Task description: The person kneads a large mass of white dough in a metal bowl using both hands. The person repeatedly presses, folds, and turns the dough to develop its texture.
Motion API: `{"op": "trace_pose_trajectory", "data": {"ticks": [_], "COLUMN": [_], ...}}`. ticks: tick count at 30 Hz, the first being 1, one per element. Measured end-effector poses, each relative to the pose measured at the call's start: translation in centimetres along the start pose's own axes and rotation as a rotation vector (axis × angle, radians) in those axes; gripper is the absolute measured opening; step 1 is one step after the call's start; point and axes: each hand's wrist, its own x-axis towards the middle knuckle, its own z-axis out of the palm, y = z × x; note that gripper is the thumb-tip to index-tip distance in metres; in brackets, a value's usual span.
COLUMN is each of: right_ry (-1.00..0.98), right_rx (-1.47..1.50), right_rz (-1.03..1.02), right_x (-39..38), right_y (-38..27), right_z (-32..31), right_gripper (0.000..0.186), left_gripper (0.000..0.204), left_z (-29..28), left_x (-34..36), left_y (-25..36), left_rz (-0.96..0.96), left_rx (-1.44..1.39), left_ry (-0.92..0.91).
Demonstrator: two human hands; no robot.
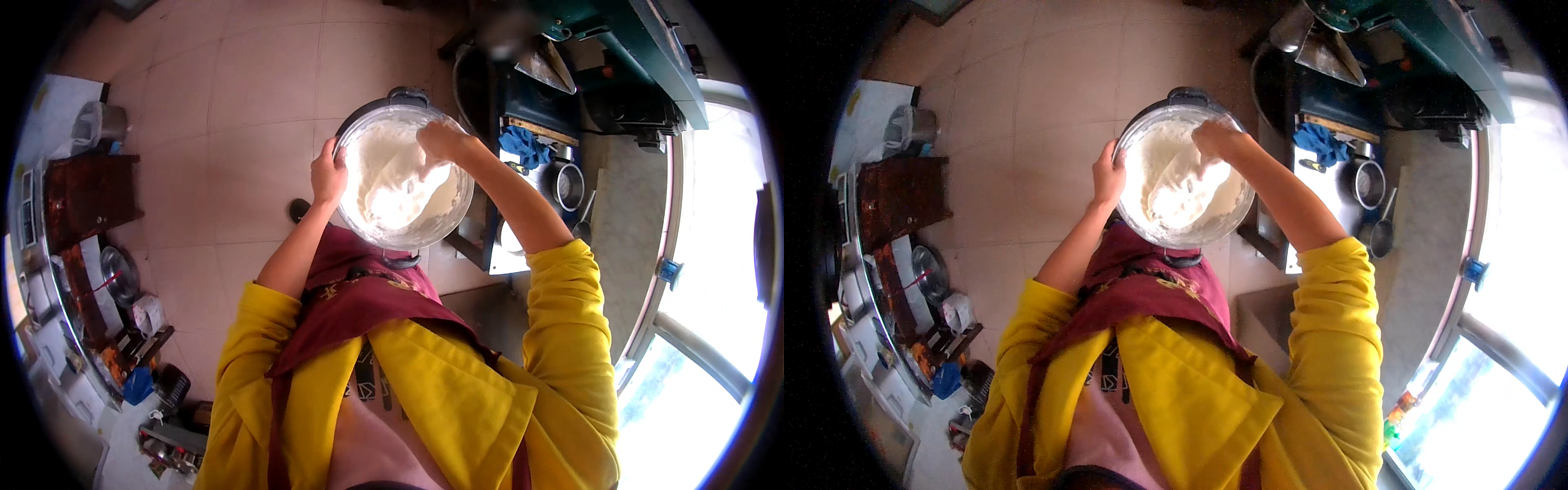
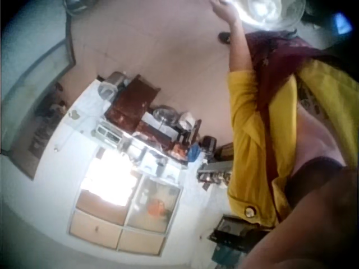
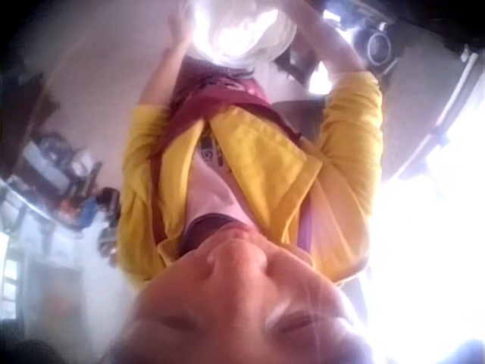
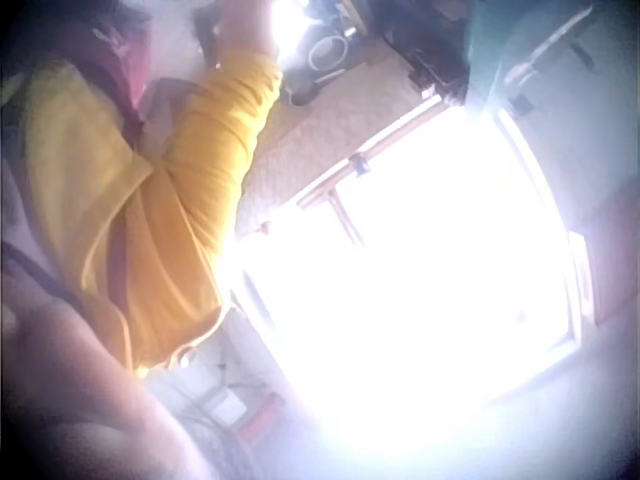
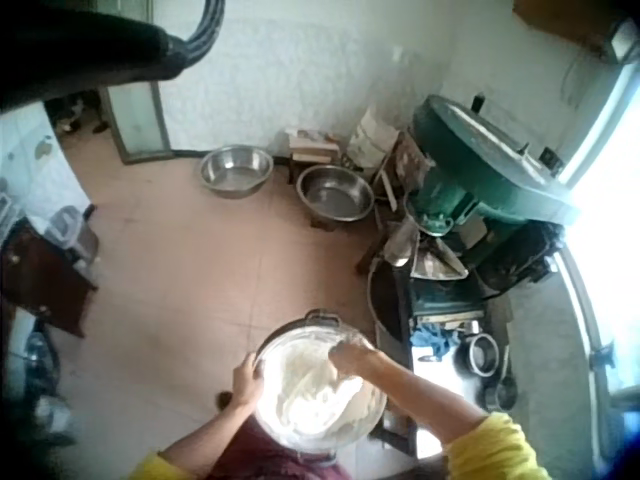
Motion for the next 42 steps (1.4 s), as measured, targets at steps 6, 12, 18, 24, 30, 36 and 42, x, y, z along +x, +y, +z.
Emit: {"op": "trace_pose_trajectory", "data": {"ticks": [6, 12, 18, 24, 30, 36, 42], "right_ry": [0.523, 0.906, 1.07, 1.124, 1.029, 1.198, 1.198], "right_rx": [0.916, 0.715, 0.581, 0.628, 0.709, 0.738, 0.701], "right_rz": [0.079, 0.497, 0.546, 0.462, 0.475, 0.467, 0.476], "right_x": [-0.8, 0.1, 1.6, 4.0, 7.9, 11.0, 11.4], "right_y": [-3.9, -13.5, -13.7, -11.1, -7.2, -3.9, -3.3], "right_z": [7.1, 10.6, 10.0, 9.7, 9.0, 8.9, 8.8], "right_gripper": [0.046, 0.05, 0.043, 0.032, 0.022, 0.016, 0.017], "left_gripper": [0.021, 0.025, 0.024, 0.022, 0.021, 0.025, 0.028], "left_z": [0.4, 0.3, -0.4, -0.5, -0.4, -0.5, -0.4], "left_x": [-0.7, -1.2, -1.1, -0.6, 0.3, 0.7, 0.6], "left_y": [0.3, 0.2, 1.7, 1.3, 1.3, 1.4, 1.4], "left_rz": [-0.013, 0.07, 0.011, 0.073, 0.109, 0.101, 0.072], "left_rx": [-0.02, 0.02, 0.092, 0.07, 0.052, 0.033, 0.115], "left_ry": [0.026, 0.069, -0.071, -0.111, -0.087, -0.131, -0.1]}}
